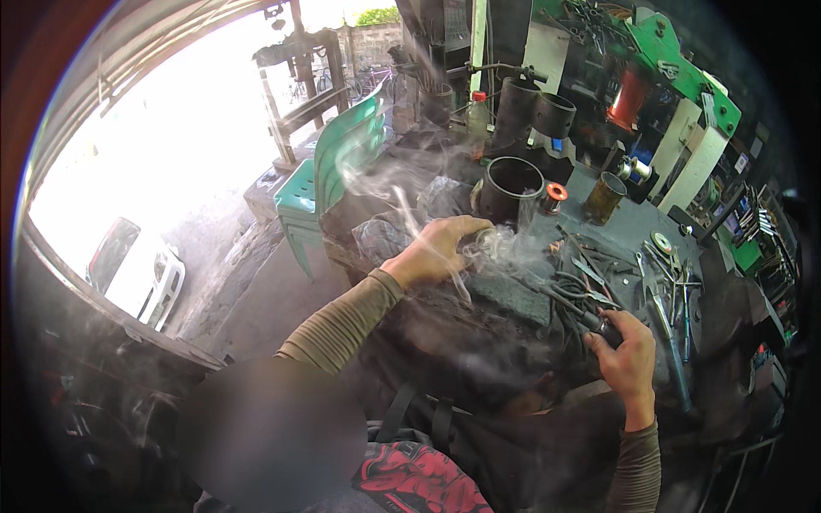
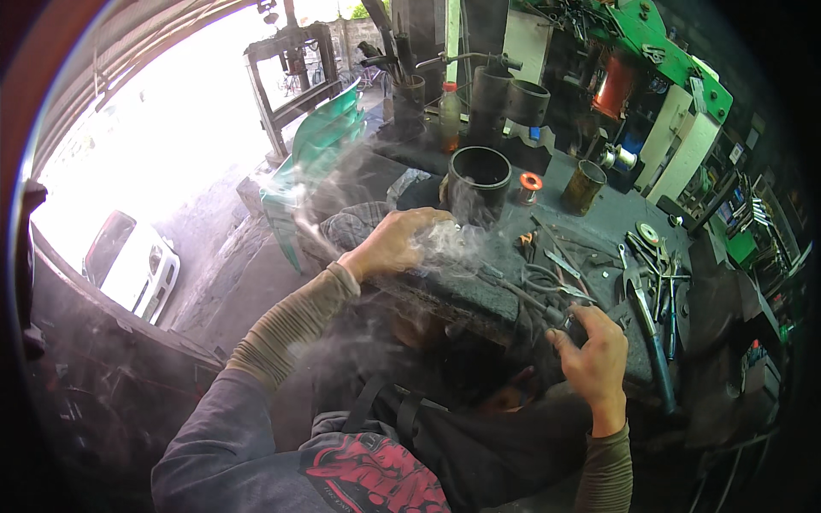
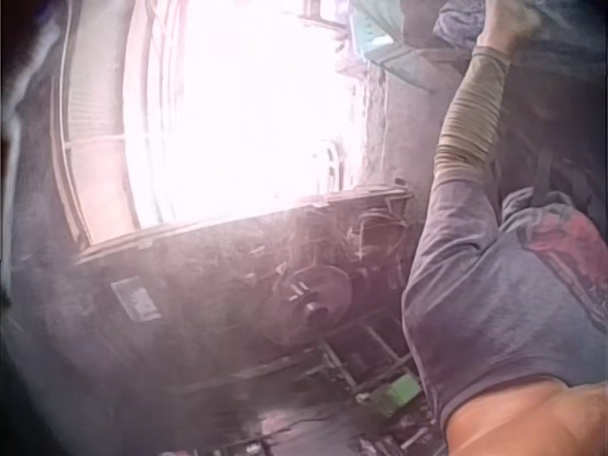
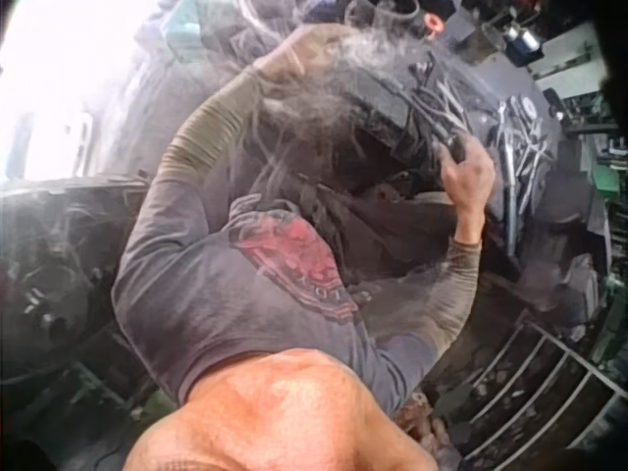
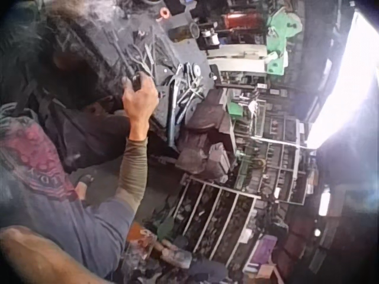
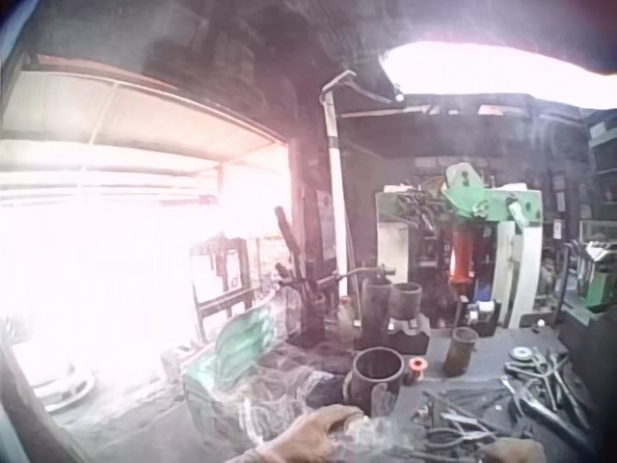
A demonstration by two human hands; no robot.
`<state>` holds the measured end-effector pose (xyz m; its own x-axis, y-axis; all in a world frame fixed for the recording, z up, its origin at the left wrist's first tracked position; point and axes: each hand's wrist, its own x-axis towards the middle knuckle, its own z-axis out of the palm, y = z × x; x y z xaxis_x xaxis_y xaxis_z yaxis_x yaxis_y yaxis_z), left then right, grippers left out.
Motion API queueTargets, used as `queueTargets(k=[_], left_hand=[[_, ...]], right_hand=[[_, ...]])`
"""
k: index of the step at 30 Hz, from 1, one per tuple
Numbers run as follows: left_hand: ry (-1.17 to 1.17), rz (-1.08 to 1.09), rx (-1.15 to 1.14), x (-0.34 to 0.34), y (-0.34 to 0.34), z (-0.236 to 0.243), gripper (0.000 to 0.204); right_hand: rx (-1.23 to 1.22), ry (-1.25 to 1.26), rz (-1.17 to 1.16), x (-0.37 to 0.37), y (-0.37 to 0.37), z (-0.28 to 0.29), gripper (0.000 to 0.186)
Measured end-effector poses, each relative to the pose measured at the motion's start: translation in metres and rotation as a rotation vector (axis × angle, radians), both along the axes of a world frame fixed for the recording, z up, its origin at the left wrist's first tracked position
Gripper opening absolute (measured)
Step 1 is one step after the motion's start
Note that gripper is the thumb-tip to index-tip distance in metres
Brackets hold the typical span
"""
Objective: The person uses pliers to adjust small metal contacts on a cylindrical electrical component. They then use a soldering iron to heat the contacts, producing smoke, and continue to adjust the contacts with pliers. The person wipes the component with a cloth during the process.
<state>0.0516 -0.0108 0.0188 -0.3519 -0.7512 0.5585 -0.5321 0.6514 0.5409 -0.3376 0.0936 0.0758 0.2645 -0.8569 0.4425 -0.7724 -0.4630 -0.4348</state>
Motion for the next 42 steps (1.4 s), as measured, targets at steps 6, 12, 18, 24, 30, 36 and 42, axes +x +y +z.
queueTargets(k=[6, 12, 18, 24, 30, 36, 42], left_hand=[[0.021, -0.046, 0.104, -0.003, -0.002, -0.002, 0.067], [0.036, -0.034, 0.001, -0.008, -0.011, -0.005, 0.052], [0.080, -0.044, -0.017, -0.001, -0.007, -0.002, 0.059], [0.085, -0.042, 0.005, 0.006, -0.005, 0.001, 0.061], [0.101, -0.027, -0.138, 0.010, -0.006, 0.002, 0.059], [0.062, -0.029, -0.180, 0.010, -0.002, 0.018, 0.059], [0.019, -0.029, -0.167, 0.008, -0.003, 0.026, 0.062]], right_hand=[[0.085, 0.031, -0.032, 0.000, -0.003, 0.000, 0.045], [0.142, -0.015, -0.025, -0.005, -0.009, -0.009, 0.046], [0.195, -0.014, -0.062, 0.004, -0.011, -0.015, 0.048], [0.144, -0.046, -0.041, 0.018, -0.009, -0.013, 0.040], [0.223, -0.157, -0.047, 0.016, -0.013, -0.021, 0.042], [0.137, -0.075, -0.028, 0.026, -0.010, -0.005, 0.044], [0.325, -0.273, -0.050, 0.012, -0.007, -0.015, 0.045]])
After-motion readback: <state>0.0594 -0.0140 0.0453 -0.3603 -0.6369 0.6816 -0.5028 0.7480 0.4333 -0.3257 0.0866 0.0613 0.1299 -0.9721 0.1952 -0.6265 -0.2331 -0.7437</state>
